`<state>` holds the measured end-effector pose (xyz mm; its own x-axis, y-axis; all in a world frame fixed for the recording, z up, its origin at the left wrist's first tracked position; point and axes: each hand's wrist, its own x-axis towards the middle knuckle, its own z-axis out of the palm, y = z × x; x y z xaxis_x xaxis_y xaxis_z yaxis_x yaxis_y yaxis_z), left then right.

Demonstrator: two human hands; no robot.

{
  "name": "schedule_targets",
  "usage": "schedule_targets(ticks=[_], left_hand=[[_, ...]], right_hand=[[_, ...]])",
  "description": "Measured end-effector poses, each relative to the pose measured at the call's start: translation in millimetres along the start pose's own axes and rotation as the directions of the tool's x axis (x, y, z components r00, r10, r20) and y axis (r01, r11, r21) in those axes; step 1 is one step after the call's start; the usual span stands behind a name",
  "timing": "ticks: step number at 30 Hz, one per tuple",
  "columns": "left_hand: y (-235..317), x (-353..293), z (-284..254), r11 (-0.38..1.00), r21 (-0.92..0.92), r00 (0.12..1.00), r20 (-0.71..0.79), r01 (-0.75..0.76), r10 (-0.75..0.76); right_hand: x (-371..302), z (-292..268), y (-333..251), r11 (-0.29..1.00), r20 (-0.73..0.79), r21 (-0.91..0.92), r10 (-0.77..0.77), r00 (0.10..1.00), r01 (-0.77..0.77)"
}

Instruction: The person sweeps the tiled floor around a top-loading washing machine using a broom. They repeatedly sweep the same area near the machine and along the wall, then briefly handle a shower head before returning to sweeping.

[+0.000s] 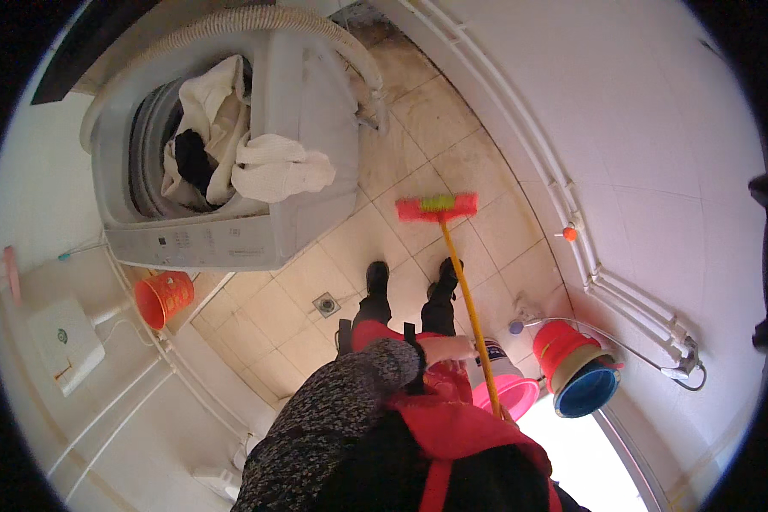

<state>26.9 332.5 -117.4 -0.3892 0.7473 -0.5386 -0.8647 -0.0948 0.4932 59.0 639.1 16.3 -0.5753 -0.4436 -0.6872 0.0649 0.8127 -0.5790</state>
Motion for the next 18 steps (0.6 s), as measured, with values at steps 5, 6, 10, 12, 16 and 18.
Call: schedule_targets(ticks=[5,6,10,12,16,18], left_hand=[[-33.7,-65.3,-65.3,0.961,-0.012,0.730,-0.653,-0.275,0.200],[-42.6,-84.8,-75.8,0.925,-0.021,0.662,-0.704,-0.379,0.256],[-52.6,-159.0,-86.0,0.891,-0.258,0.442,-0.894,-0.374,-0.073],[-35.5,-187.7,-72.4,0.906,-0.154,0.339,-0.941,-0.393,-0.013],[36.1,-255.1,-48.5,0.811,0.585,-0.420,-0.732,0.014,0.536],[71.2,-299.4,-47.9,0.665,0.664,-0.617,-0.375,0.343,0.692]], right_hand=[[28.4,13.0,24.3,0.838,0.173,0.356,0.376,0.911,-0.413],[54.4,9.6,13.1,0.828,0.210,0.316,0.415,0.885,-0.463],[233.9,-18.7,-80.3,0.965,0.183,0.120,0.209,0.961,-0.233],[335.8,-34.4,-139.3,0.973,0.205,0.046,0.213,0.955,-0.227],[394.9,-49.1,-185.1,0.929,0.190,0.278,0.194,0.962,-0.243],[362.7,-50.1,-168.4,0.956,0.126,0.272,0.081,0.989,-0.113]])
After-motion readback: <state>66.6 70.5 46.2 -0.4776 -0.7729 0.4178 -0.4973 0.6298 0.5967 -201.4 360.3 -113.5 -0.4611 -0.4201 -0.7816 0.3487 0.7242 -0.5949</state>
